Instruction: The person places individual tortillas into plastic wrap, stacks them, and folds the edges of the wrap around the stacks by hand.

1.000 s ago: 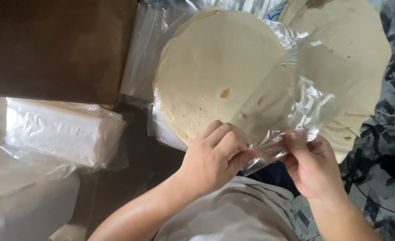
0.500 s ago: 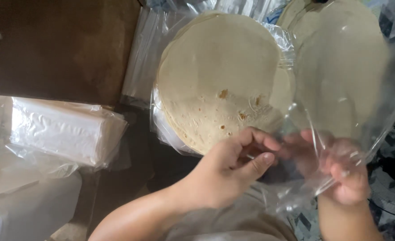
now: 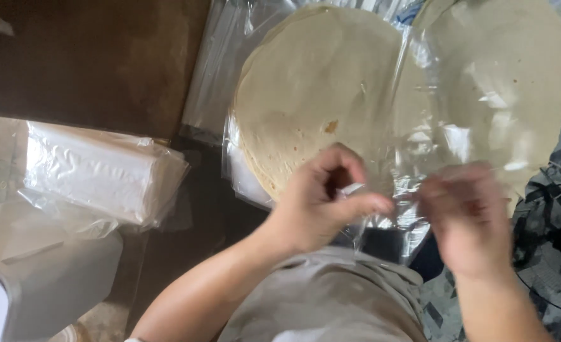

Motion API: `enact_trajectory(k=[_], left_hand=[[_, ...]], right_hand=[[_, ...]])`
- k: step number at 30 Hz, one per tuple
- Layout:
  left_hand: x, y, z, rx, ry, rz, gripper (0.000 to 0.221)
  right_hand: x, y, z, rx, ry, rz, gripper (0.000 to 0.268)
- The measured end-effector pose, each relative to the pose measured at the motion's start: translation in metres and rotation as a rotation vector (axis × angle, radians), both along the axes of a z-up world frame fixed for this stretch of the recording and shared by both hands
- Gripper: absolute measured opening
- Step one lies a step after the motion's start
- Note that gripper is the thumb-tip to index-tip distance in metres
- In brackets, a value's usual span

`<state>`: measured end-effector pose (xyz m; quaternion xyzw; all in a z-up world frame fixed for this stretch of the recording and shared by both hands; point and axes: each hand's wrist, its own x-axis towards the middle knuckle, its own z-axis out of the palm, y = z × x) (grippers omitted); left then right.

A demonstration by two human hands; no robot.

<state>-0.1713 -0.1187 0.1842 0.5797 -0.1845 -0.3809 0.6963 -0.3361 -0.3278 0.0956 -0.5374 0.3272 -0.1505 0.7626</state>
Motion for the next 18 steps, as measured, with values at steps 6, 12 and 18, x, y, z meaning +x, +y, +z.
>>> enact_trajectory(k=[6, 12, 18], left_hand=[[0.042, 0.032, 0.008, 0.198, -0.13, 0.085, 0.014], [0.041, 0.032, 0.017, 0.447, -0.414, 0.068, 0.019], [0.039, 0.039, 0.007, 0.492, -0.792, 0.239, 0.022]], right_hand=[[0.021, -0.022, 0.036, 0.535, -0.236, 0.038, 0.029], [0.008, -0.046, 0.0, 0.325, 0.112, -0.02, 0.01], [-0.013, -0.045, -0.022, 0.18, -0.046, 0.021, 0.004]])
